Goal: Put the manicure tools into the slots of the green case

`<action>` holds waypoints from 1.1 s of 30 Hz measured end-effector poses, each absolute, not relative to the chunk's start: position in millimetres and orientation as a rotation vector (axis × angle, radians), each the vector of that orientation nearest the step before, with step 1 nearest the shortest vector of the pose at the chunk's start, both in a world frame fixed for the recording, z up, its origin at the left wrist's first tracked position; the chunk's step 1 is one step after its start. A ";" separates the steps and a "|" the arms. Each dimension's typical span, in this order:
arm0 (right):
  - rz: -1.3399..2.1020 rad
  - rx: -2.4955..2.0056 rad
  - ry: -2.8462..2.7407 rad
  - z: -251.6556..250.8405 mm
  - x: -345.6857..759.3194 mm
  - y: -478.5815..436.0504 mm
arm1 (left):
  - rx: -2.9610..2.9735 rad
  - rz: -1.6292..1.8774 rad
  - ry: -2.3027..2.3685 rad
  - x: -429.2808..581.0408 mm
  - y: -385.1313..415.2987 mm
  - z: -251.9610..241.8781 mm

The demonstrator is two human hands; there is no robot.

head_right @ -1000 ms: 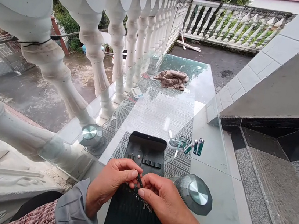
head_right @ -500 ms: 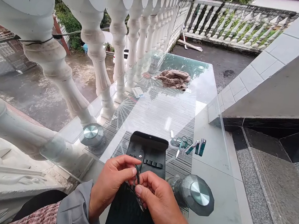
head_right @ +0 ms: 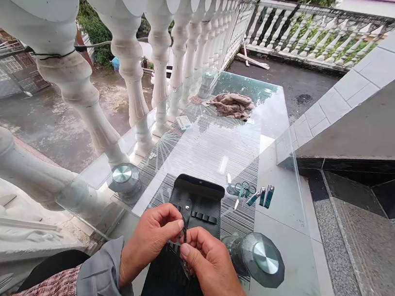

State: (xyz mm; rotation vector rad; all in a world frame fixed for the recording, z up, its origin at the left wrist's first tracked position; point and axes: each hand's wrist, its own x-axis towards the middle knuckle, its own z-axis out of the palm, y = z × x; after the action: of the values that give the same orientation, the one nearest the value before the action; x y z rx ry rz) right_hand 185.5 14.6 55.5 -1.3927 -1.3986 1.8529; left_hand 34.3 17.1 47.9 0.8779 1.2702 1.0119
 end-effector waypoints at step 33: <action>2.082 -1.235 -1.189 44.4 206.9 23.1 | 0.611 0.973 0.690 26.8 19.3 32.0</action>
State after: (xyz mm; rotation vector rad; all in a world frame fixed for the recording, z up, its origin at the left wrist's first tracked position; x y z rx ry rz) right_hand 206.9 23.1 44.4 -1.2355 -1.1889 2.0824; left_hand 26.8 19.3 32.0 0.6108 0.6899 0.9727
